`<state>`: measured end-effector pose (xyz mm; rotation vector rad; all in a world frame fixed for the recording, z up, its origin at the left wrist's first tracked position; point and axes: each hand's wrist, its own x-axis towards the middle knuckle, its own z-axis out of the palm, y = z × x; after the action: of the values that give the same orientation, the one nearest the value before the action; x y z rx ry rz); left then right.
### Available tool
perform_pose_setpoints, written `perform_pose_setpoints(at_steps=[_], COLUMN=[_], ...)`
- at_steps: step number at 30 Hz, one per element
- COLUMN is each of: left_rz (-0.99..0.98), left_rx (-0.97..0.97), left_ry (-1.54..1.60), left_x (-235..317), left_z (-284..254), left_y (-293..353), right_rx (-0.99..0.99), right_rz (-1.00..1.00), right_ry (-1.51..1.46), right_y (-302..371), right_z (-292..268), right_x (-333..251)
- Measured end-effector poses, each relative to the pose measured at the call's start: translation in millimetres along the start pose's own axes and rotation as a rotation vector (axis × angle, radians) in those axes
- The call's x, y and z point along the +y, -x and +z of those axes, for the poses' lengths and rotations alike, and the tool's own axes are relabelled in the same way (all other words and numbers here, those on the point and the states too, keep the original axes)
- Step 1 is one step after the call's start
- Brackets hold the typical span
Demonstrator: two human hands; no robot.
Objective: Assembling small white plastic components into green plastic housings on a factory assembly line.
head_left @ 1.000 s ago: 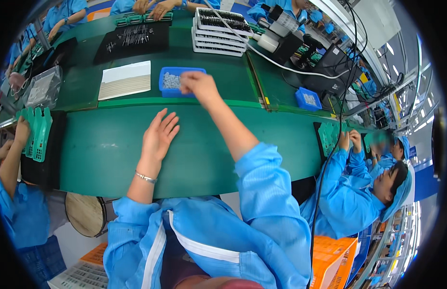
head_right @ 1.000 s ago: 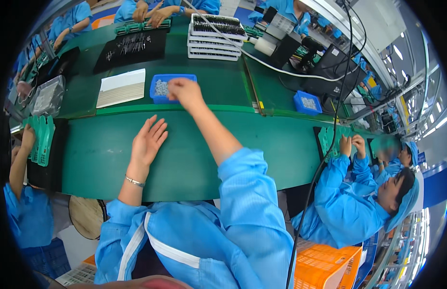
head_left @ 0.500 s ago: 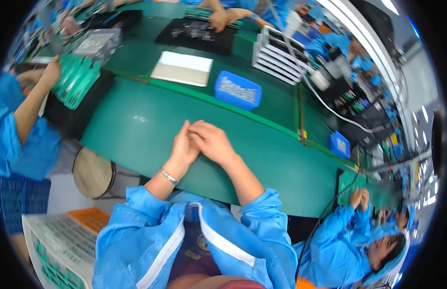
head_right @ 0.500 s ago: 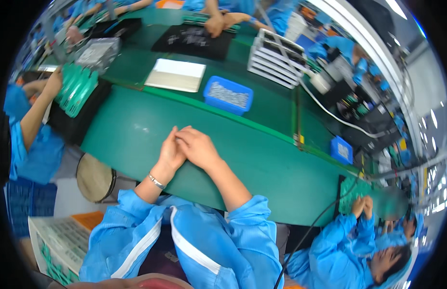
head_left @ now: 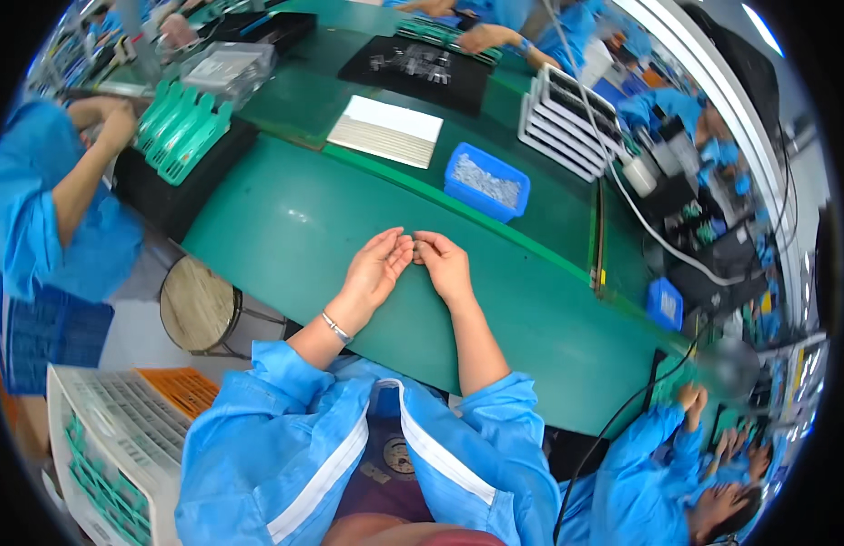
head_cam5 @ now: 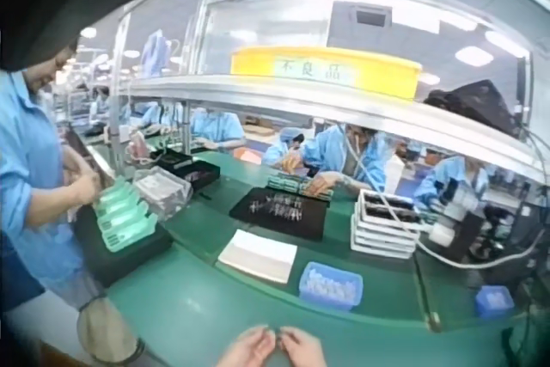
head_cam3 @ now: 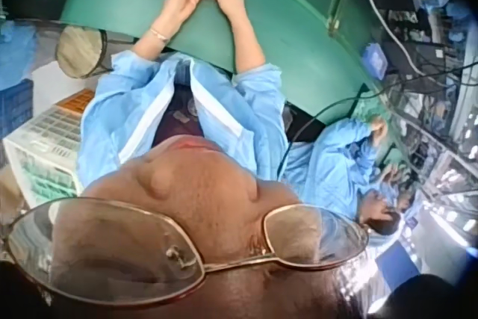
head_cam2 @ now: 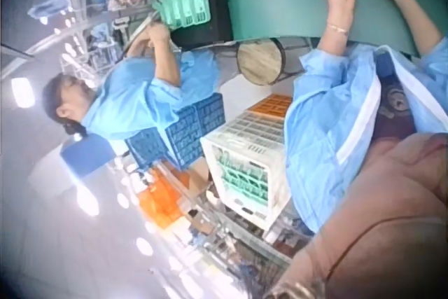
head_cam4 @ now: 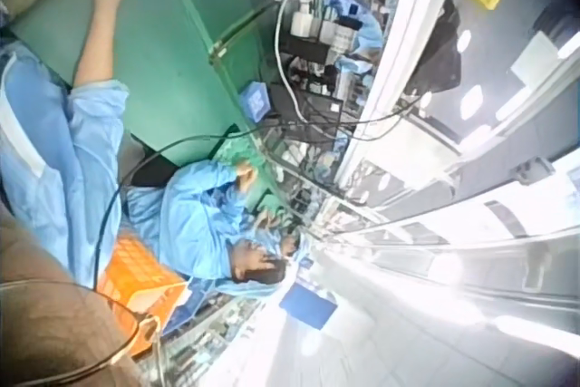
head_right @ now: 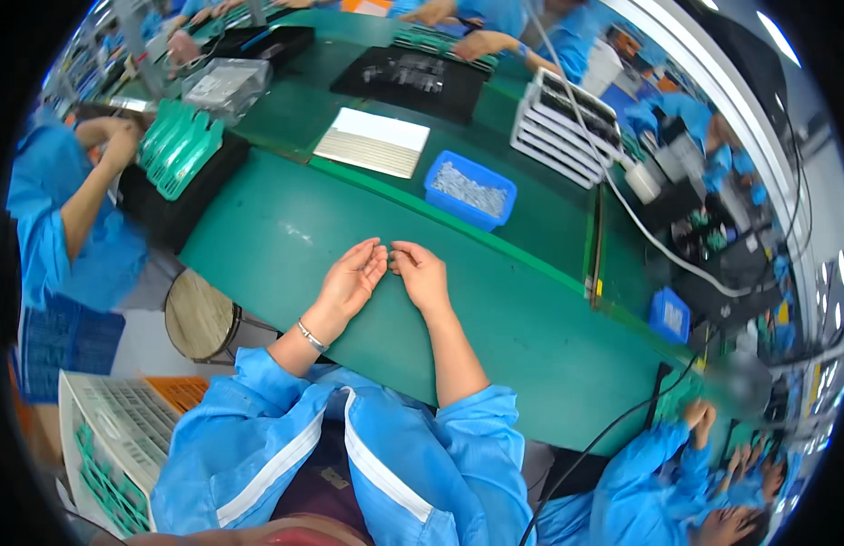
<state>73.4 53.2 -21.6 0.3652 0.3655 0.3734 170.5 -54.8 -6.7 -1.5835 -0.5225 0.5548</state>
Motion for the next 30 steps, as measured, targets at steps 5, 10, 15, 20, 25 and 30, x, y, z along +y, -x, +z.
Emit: perform_pose_setpoints(at_steps=[5, 10, 15, 20, 25, 30], left_rz=[0.001, -0.025, -0.019, 0.055, 0.034, 0.014], left_rx=[-0.09, -0.204, -0.141, -0.156, -0.213, -0.176], left_ry=[0.003, -0.149, -0.168, -0.202, -0.151, -0.044], left_x=[11, 13, 2, 14, 8, 2], left_z=[-13, -4, -12, -19, -16, -14], left_y=[-5, -5, -9, -3, -3, 3], right_rx=[-0.072, 0.085, 0.08, -0.013, -0.004, -0.006], right_rz=[-0.248, -0.373, -0.36, -0.288, -0.204, -0.201], right_ry=[0.262, 0.281, 0.223, 0.103, 0.155, 0.163], right_y=[-17, -12, -8, -12, -7, -12], right_z=[17, 7, -1, 9, 8, 11], right_x=[4, 3, 10, 8, -7, 17])
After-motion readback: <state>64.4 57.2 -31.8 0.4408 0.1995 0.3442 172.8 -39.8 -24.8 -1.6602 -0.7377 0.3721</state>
